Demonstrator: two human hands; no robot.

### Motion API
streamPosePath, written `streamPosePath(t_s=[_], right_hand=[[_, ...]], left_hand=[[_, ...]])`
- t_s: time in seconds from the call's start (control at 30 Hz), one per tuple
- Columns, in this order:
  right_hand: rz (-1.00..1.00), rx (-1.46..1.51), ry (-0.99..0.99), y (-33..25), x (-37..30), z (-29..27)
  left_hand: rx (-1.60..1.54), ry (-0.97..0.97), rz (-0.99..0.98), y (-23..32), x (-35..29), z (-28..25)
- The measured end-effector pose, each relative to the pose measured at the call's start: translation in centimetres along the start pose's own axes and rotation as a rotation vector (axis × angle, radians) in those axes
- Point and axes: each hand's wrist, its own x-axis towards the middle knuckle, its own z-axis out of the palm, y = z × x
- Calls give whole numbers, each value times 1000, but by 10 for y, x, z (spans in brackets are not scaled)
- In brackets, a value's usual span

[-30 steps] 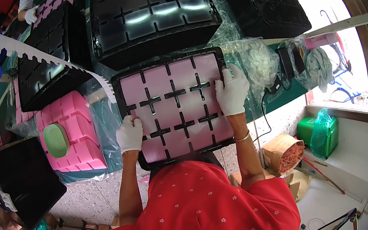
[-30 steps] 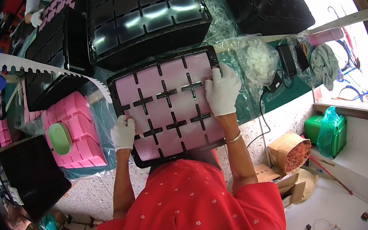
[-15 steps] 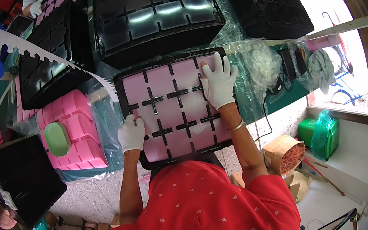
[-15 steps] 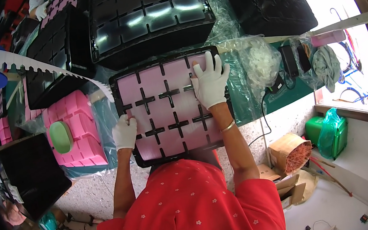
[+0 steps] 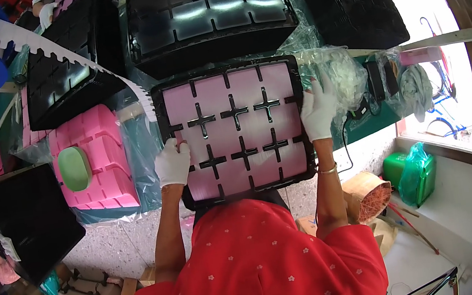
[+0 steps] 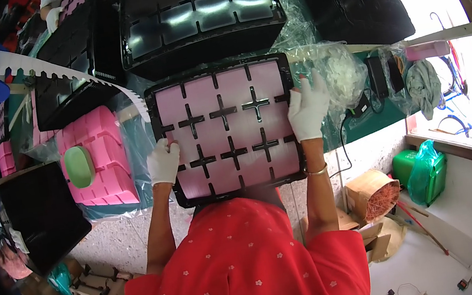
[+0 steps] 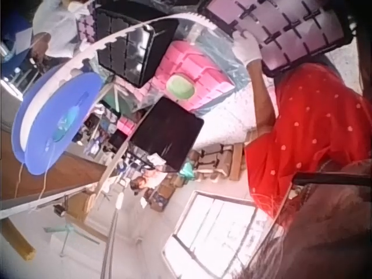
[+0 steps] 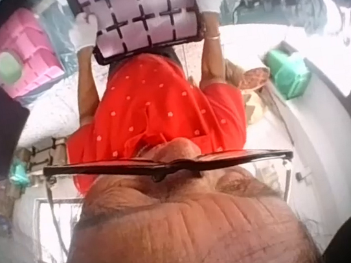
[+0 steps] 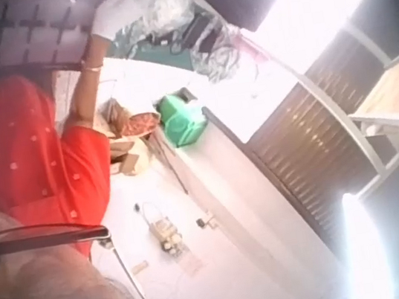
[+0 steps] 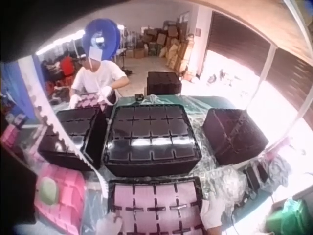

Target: The person assembles black plastic trays by inserting pink foam liners into slots and securing them by hand.

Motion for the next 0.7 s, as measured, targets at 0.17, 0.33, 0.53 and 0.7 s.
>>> streamPosePath(t_s=[0.17,0.33,0.53,0.7], right_hand=[[145,179,27,35,-39,-21],[100,218,-2,4,-64,-30],[-82,146,-135,-17,-77,-30],[-25,221,-188,-6,-98,-34]], left_hand=[[-1,18,16,3,-2,-5],[-50,-38,-21,5,-3,-4],[-219,39,-39,1,-27,-20],[-229,232,-34,-23,-44,-36]])
